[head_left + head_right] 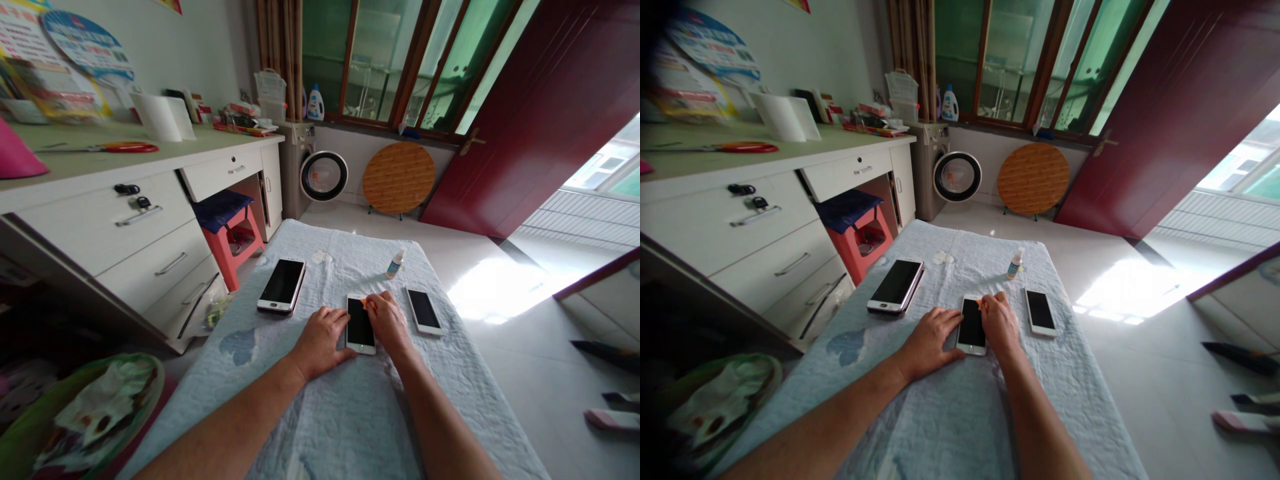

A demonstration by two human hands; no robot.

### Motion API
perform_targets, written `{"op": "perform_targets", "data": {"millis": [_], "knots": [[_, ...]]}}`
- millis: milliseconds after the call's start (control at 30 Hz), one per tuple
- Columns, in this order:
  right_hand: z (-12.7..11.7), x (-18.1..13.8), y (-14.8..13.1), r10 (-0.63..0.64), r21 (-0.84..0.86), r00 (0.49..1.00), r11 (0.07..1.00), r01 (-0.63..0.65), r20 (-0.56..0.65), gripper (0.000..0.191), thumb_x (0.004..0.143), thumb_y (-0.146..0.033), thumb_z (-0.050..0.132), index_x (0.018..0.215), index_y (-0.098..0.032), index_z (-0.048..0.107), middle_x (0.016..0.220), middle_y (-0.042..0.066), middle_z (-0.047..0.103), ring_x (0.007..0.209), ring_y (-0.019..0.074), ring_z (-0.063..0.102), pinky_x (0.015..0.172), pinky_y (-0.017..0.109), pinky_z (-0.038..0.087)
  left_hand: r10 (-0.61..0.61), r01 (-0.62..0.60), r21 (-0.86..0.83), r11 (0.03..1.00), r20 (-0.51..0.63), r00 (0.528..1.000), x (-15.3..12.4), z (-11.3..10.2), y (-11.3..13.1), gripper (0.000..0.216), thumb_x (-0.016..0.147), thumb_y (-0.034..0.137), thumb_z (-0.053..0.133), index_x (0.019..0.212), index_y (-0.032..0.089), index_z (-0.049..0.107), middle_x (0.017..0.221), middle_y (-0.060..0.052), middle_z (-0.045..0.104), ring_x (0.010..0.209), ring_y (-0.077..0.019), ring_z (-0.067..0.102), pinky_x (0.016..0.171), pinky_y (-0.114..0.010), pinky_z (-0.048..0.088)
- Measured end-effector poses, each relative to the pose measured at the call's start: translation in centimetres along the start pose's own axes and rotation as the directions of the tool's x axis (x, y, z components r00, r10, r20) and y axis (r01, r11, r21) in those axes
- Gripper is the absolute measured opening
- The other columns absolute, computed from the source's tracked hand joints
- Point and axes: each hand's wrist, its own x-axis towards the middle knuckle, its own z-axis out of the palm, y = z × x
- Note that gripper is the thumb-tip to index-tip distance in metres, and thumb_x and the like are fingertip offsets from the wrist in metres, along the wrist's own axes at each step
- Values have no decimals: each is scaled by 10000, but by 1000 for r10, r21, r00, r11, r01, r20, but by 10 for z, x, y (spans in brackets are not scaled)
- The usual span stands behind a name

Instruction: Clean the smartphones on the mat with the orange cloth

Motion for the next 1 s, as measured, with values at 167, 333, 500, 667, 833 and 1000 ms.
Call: {"op": "perform_targets", "data": {"millis": [167,333,500,667,833,1000], "knots": [[2,0,-3,-43,36,998,999,41,50,214,906,-255,465,882,-225,675,853,16,536,720,107,509,623,207,321,-1,1,-2,1000,2,1000,0,-1,1,678,696,538,716,1240,184,521,1264,-75,551,1095,-290,473,959,-408,382],[5,2,-10,-97,51,992,994,93,82,227,915,-272,462,911,-235,686,880,16,542,740,105,513,645,201,340,5,-4,-13,1000,7,1000,1,-3,2,655,725,574,671,1235,191,521,1224,-76,569,1071,-288,484,944,-411,384],[2,2,-12,-105,9,989,994,105,101,244,928,-291,442,912,-246,682,882,12,540,740,102,509,630,206,325,-2,2,-19,1000,19,1000,1,-4,2,639,740,580,649,1241,205,521,1226,-80,568,1083,-289,483,945,-421,375],[-3,3,0,-12,-57,997,998,17,81,260,929,-279,425,905,-236,679,875,19,541,715,107,499,591,223,288,4,-4,-10,1000,15,1000,1,-2,0,668,726,584,663,1245,188,522,1265,-88,552,1110,-291,471,965,-420,371],[-4,7,5,13,-85,998,996,-8,66,267,927,-275,419,909,-230,682,866,22,544,700,108,492,581,230,278,4,-4,7,1000,12,1000,0,-1,0,673,722,564,681,1252,183,517,1275,-80,546,1113,-284,466,971,-410,374],[-3,16,-6,-4,-125,995,992,16,97,280,929,-303,418,910,-227,687,881,29,555,683,106,499,583,235,283,2,-2,2,1000,16,1000,0,-2,1,660,741,600,643,1245,191,524,1260,-86,554,1117,-292,471,969,-424,372]]}}
